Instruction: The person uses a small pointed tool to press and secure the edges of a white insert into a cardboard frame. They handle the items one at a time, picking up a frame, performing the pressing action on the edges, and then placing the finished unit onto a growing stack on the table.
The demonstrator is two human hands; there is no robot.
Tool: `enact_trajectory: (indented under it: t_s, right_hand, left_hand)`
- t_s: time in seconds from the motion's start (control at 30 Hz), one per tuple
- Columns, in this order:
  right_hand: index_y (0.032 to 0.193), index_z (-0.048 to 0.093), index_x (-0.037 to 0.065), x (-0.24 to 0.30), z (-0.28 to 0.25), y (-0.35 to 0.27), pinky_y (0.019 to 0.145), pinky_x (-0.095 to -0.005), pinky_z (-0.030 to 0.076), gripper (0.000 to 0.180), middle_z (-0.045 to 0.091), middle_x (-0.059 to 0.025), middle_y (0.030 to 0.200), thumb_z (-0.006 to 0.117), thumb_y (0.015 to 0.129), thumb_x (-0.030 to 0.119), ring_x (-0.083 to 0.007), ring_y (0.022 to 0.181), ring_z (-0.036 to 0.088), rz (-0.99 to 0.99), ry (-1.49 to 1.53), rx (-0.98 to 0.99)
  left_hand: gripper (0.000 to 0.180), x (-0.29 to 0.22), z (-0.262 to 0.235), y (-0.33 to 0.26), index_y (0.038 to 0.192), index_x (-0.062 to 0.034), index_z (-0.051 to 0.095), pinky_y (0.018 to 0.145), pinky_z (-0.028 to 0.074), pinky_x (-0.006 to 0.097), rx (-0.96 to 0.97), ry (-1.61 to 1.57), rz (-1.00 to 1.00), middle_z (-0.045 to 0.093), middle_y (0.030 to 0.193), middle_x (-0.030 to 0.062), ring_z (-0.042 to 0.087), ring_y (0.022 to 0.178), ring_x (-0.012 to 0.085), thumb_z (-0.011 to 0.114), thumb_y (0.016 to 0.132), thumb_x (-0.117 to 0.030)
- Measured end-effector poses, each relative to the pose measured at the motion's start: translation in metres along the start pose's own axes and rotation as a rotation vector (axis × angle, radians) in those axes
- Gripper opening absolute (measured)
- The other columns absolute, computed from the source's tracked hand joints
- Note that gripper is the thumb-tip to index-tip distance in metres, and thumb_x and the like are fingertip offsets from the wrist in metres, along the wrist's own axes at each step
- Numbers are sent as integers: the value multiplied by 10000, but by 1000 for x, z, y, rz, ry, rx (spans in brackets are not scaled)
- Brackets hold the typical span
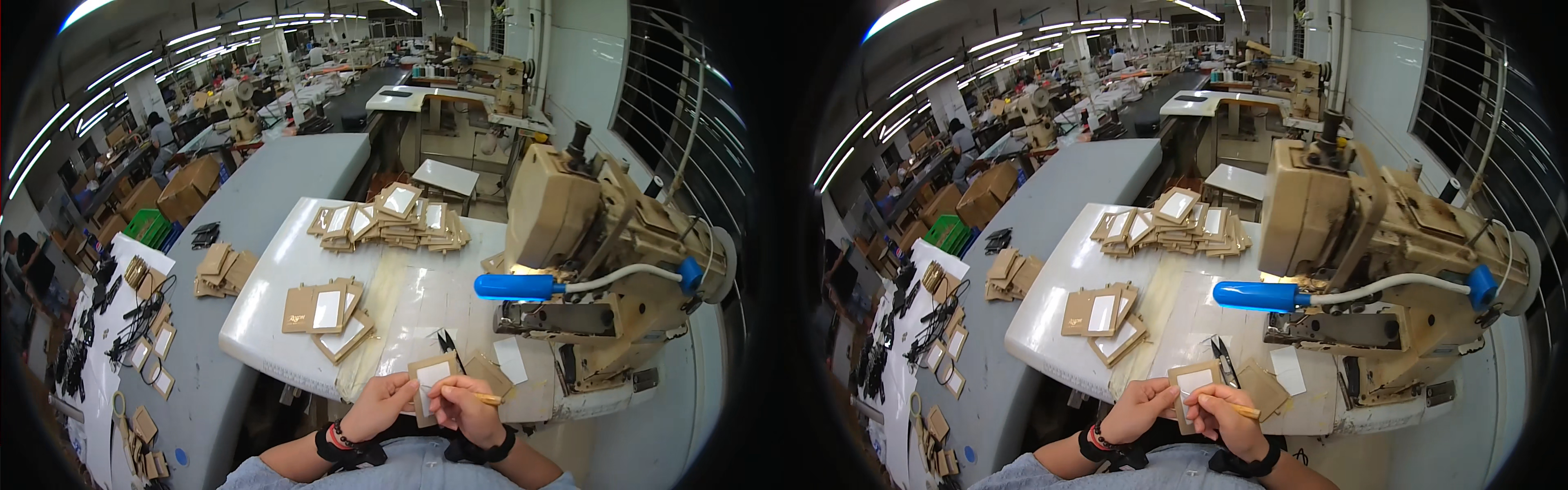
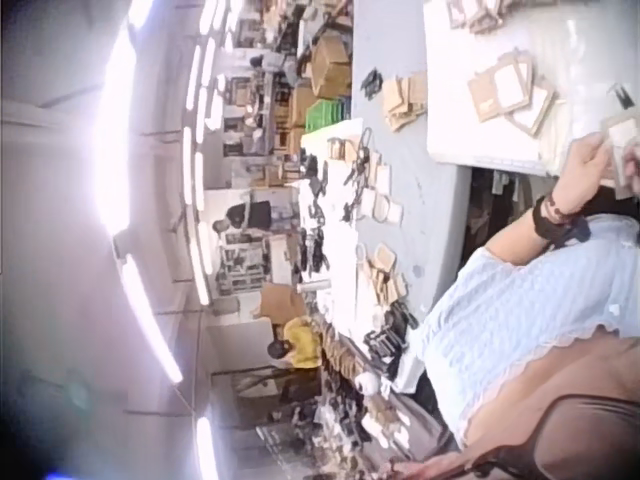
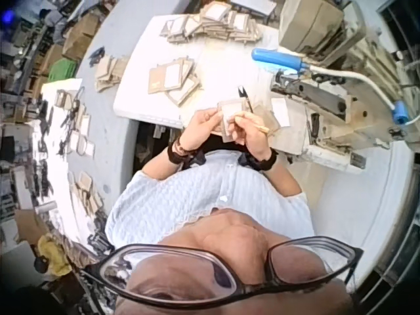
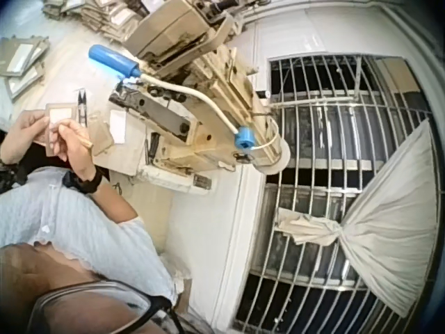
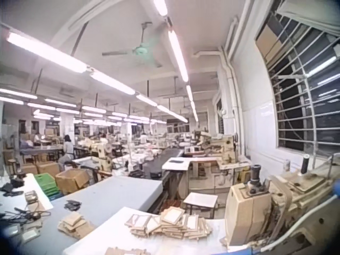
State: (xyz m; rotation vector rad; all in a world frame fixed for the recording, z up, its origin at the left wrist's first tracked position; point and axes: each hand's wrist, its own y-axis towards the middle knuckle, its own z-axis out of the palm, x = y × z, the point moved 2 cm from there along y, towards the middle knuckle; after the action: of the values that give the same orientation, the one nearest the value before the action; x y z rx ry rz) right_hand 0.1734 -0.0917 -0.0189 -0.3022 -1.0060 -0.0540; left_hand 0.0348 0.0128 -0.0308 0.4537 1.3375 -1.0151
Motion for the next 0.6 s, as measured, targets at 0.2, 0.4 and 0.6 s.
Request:
enact_trajectory:
  t_s: [0.2, 0.4, 0.6]
  right_hand:
    - [978, 580, -39, 13, -13, -28, 465, -198, 420, 308, 627, -102, 781, 419, 1008, 222, -102, 573, 567, -214, 39, -25]
    - [973, 603, -47, 4, -28, -32, 596, -229, 492, 303, 653, -97, 781, 491, 987, 234, -124, 650, 627, -590, -553, -470]
    - [909, 611, -35, 4, -12, -38, 579, -321, 465, 259, 616, -163, 698, 577, 925, 221, -229, 625, 621, -515, -837, -338]
  left_hand:
    - [303, 18, -30, 0, 1116, 54, 602, 732, 531, 232, -57, -116, -95, 672, 947, 61, 645, 802, 100, 514, 969, -196]
    - [284, 17, -5, 2, 1109, 41, 615, 707, 527, 227, 119, -84, -178, 674, 927, 62, 642, 775, 101, 536, 951, -182]
    - [271, 25, 2, -7, 1080, 57, 611, 692, 525, 226, 104, -94, -140, 669, 908, 66, 638, 753, 103, 537, 947, -167]
